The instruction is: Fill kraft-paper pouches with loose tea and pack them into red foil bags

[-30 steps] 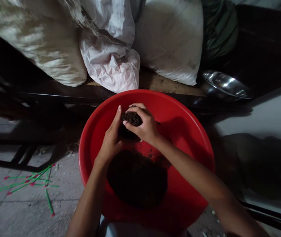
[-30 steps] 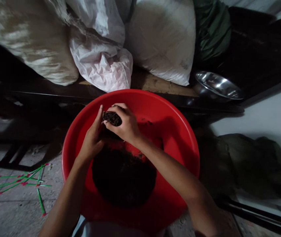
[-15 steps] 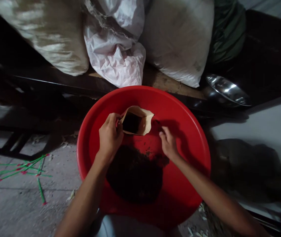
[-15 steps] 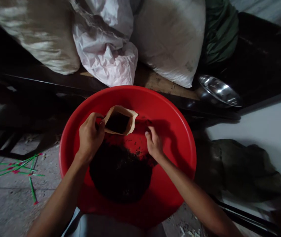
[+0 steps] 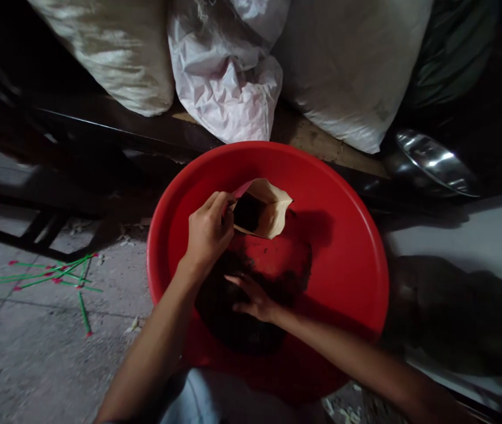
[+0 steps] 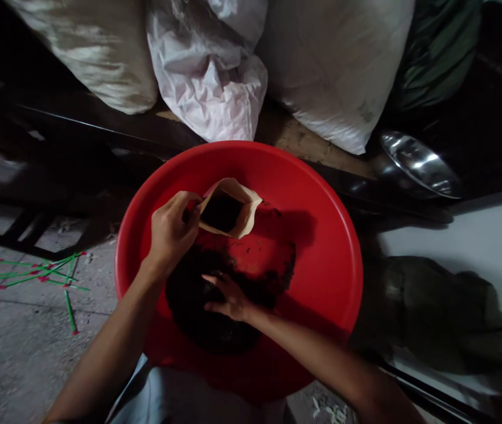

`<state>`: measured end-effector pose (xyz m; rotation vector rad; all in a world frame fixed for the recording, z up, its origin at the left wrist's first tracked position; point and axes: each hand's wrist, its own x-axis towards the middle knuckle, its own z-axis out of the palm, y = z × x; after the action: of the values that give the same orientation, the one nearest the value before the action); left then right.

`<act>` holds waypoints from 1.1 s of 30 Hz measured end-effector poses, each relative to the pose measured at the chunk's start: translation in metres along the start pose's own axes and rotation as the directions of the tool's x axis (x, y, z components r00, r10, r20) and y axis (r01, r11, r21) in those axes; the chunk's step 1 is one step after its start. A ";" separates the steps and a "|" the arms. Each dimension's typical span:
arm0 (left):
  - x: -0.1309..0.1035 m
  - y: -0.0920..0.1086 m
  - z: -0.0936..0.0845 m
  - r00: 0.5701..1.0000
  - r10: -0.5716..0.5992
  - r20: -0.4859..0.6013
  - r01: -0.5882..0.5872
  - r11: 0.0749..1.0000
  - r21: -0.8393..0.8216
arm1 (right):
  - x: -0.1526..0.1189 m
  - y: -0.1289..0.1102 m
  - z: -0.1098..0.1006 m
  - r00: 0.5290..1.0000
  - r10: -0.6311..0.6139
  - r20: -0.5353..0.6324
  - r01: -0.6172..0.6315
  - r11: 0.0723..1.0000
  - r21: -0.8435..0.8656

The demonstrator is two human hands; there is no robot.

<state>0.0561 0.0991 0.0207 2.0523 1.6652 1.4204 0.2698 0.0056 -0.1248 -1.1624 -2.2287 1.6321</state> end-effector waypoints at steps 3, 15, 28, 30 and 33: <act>0.001 -0.002 0.000 1.000 0.002 -0.004 -0.002 1.000 0.002 | 0.001 -0.021 0.004 0.999 -0.010 0.047 0.017 0.987 -0.162; 0.002 0.000 -0.002 1.000 -0.023 0.009 0.023 0.999 -0.026 | -0.008 -0.060 -0.007 0.953 -0.179 -0.245 0.201 0.977 0.068; 0.002 0.002 -0.002 0.997 -0.076 -0.016 0.075 0.996 -0.055 | 0.037 -0.180 -0.155 0.668 -0.476 -0.572 0.324 0.878 -0.353; 0.002 0.002 -0.001 0.996 -0.090 -0.017 0.089 0.995 -0.042 | 0.036 -0.174 -0.159 0.594 -0.427 -0.682 0.341 0.901 -0.268; 0.002 0.003 0.000 0.997 -0.081 -0.010 0.081 0.996 -0.049 | 0.023 -0.131 -0.175 0.376 -0.367 -0.851 0.268 0.922 -0.279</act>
<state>0.0580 0.0999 0.0239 1.9316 1.6807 1.4350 0.2816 0.1369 0.0506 -1.1118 -1.6109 0.4714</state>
